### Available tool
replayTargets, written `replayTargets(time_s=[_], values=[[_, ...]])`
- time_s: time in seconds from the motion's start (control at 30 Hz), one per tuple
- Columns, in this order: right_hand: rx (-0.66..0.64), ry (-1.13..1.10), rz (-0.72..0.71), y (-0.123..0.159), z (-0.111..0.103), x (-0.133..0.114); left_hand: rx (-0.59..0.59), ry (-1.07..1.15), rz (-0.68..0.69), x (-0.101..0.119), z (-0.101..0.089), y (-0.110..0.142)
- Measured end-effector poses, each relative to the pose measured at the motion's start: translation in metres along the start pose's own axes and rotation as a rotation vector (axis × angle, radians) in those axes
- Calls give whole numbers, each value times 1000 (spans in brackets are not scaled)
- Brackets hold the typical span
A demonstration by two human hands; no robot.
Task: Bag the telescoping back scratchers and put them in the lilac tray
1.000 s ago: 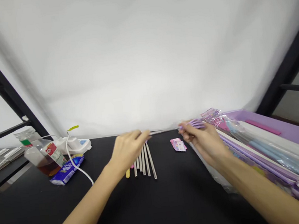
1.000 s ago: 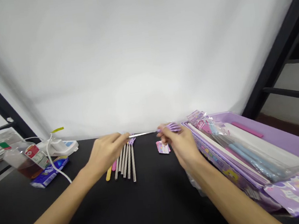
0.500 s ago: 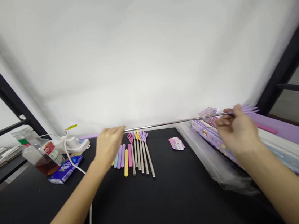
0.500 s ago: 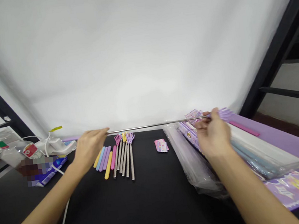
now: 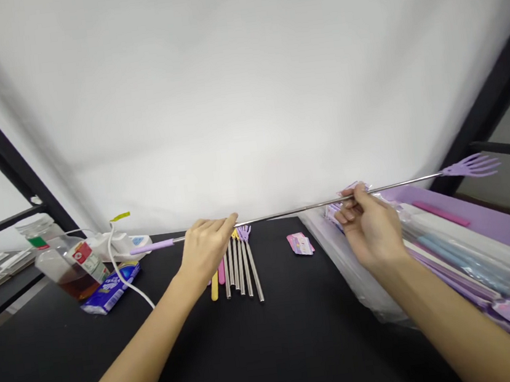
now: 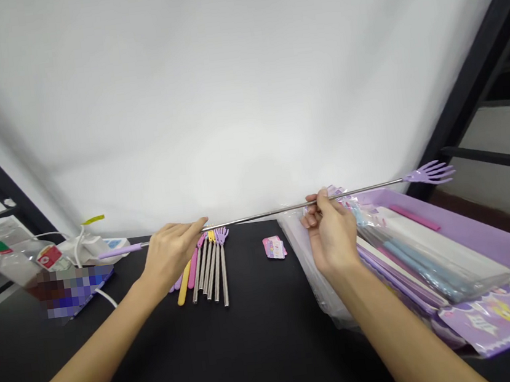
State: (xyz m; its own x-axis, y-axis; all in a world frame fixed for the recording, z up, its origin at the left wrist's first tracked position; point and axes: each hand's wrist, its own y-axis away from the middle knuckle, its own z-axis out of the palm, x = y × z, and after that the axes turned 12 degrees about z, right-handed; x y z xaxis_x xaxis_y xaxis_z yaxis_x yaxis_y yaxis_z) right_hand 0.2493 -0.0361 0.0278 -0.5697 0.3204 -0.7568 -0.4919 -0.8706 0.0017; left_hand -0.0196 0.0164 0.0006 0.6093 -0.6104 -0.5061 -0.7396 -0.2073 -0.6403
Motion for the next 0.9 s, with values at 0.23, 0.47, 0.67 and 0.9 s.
replayTargets(time_s=[0.23, 0.47, 0.67, 0.9], values=[[182, -77, -41, -19, -17, -15, 0, -71, 72, -15, -3, 11], [-173, -15, 53, 9, 2, 21, -1, -61, 73, 14, -3, -12], [3, -40, 8, -10, -12, 4, 50, -1, 142, -14, -6, 9], [-345, 216, 201, 19, 3, 35, 148, 32, 170, 14, -7, -11]])
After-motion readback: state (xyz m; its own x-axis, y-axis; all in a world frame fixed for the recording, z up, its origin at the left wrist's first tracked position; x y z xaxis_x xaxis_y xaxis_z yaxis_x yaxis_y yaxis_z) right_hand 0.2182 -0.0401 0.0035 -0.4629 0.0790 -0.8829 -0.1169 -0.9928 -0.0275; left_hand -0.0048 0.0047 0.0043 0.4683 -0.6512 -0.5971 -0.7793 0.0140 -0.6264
